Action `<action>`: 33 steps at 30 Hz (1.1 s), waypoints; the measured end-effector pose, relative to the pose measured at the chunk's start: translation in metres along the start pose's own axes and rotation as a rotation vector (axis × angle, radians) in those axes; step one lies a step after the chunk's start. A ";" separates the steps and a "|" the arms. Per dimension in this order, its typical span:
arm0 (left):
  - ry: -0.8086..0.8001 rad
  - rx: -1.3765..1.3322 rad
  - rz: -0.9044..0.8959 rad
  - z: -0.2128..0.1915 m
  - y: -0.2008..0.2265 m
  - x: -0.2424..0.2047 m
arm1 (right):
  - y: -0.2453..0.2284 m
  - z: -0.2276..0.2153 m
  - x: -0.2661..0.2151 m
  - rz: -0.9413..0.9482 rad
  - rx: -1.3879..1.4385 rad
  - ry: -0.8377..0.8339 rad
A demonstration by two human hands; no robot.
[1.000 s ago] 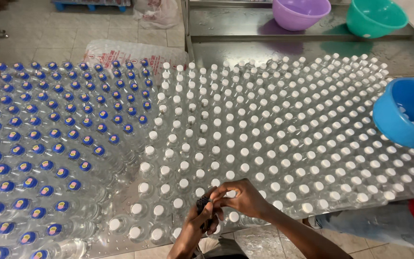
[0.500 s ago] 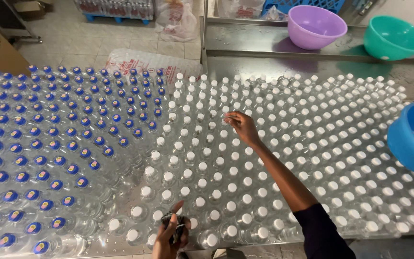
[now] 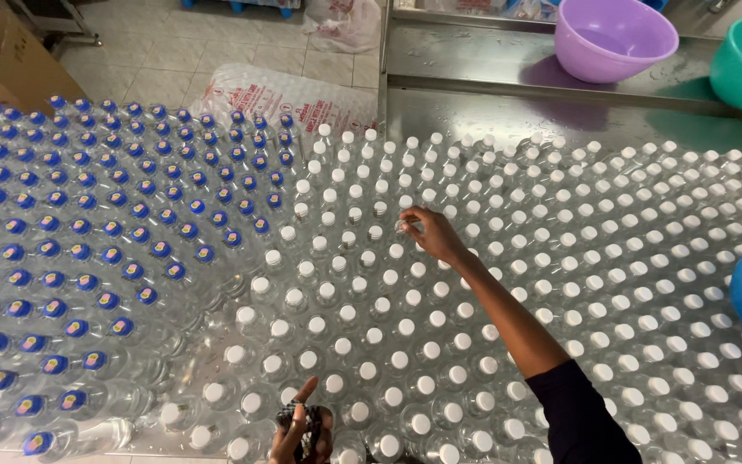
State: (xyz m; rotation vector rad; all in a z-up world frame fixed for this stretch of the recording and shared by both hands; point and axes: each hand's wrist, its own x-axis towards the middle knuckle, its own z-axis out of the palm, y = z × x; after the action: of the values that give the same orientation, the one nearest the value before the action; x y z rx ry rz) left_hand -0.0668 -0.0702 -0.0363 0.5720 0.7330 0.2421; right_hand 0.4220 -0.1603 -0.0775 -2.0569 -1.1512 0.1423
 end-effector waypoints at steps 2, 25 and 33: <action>0.001 -0.002 0.000 0.010 -0.003 0.001 | 0.004 0.000 0.001 -0.032 -0.032 -0.012; -0.116 0.111 -0.017 0.036 -0.005 0.002 | -0.118 -0.020 -0.054 -0.025 -0.047 0.035; -0.450 0.316 -0.073 0.078 -0.010 -0.008 | -0.271 -0.023 -0.202 0.106 0.615 -0.326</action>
State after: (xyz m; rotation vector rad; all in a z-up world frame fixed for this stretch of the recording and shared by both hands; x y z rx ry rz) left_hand -0.0189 -0.1132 0.0095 0.8630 0.3528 -0.0752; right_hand 0.1283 -0.2460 0.0670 -1.5699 -1.0184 0.8052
